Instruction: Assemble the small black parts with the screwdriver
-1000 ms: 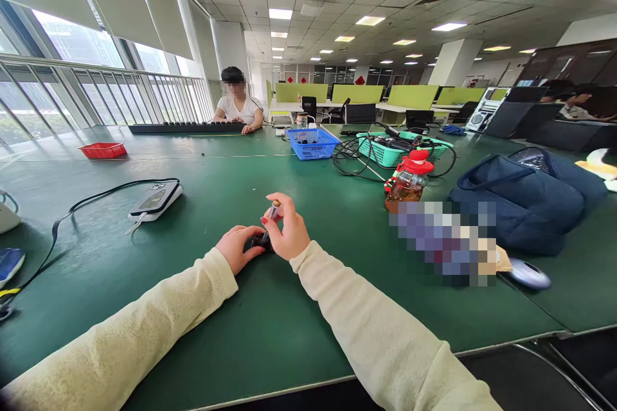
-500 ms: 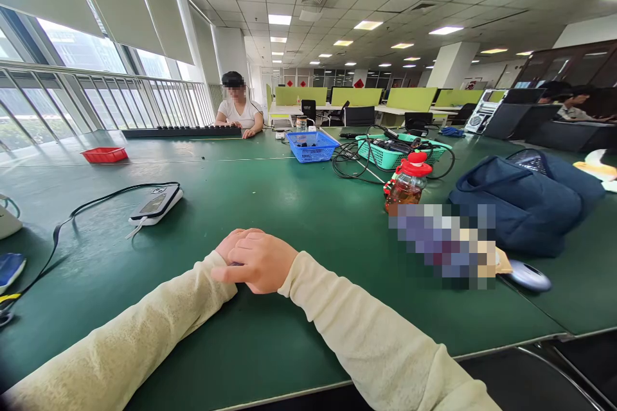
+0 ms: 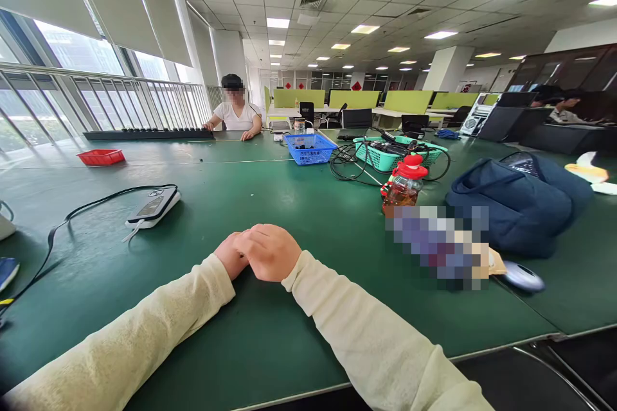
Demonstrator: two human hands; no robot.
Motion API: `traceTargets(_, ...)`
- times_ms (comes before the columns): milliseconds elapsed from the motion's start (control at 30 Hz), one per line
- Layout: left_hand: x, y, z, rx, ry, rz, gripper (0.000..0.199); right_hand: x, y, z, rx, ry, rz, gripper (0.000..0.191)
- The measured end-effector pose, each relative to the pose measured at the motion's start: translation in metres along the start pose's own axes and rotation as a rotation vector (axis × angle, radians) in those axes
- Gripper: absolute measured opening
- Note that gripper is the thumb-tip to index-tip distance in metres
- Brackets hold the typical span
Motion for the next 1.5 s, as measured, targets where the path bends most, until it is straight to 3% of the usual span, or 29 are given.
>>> traceTargets(167,0.002,0.002,0.001,0.055,-0.025,0.009,0.045,-0.026,-0.009,0.007,-0.109,0.332,-0.065,0.027)
traceTargets(333,0.006,0.002,0.001,0.048,-0.095,0.052,0.072,-0.071,-0.007,0.03,-0.259,0.798,-0.223,0.026)
traceTargets(467,0.002,0.0,0.002,0.058,-0.094,0.072,0.07,-0.107,-0.004,0.052,-0.416,1.125,-0.403,0.031)
traceTargets(533,-0.001,-0.001,0.002,0.059,-0.075,0.078,0.069,-0.116,-0.003,0.057,-0.459,1.202,-0.489,0.034)
traceTargets(700,-0.003,0.0,0.003,0.07,-0.055,0.087,0.072,-0.108,-0.002,0.049,-0.387,1.115,-0.601,0.039)
traceTargets(933,-0.006,0.0,0.004,0.096,-0.025,0.079,0.051,-0.071,0.011,0.027,0.01,0.848,-0.437,0.037)
traceTargets(1000,-0.007,0.0,0.003,0.105,-0.012,0.074,0.047,-0.066,0.013,0.024,0.058,0.815,-0.4,0.037)
traceTargets(1100,-0.008,0.001,0.002,0.123,-0.006,0.06,0.043,-0.067,0.007,0.024,-0.015,0.831,-0.415,0.036)
traceTargets(1267,-0.005,0.001,0.002,0.117,-0.032,0.047,0.041,-0.086,-0.007,0.036,-0.307,0.978,-0.457,0.036)
traceTargets(1500,-0.002,0.002,0.003,0.114,-0.033,0.039,0.041,-0.093,0.007,0.044,-0.188,1.034,-0.463,0.037)
Point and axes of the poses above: each hand's wrist, its own z-axis away from the middle knuckle, its own y-axis out of the palm, x = y × z, the point moved 6 cm from there along -z, towards the middle knuckle, and after that the axes turned 11 degrees about y, right-handed, at the moved point
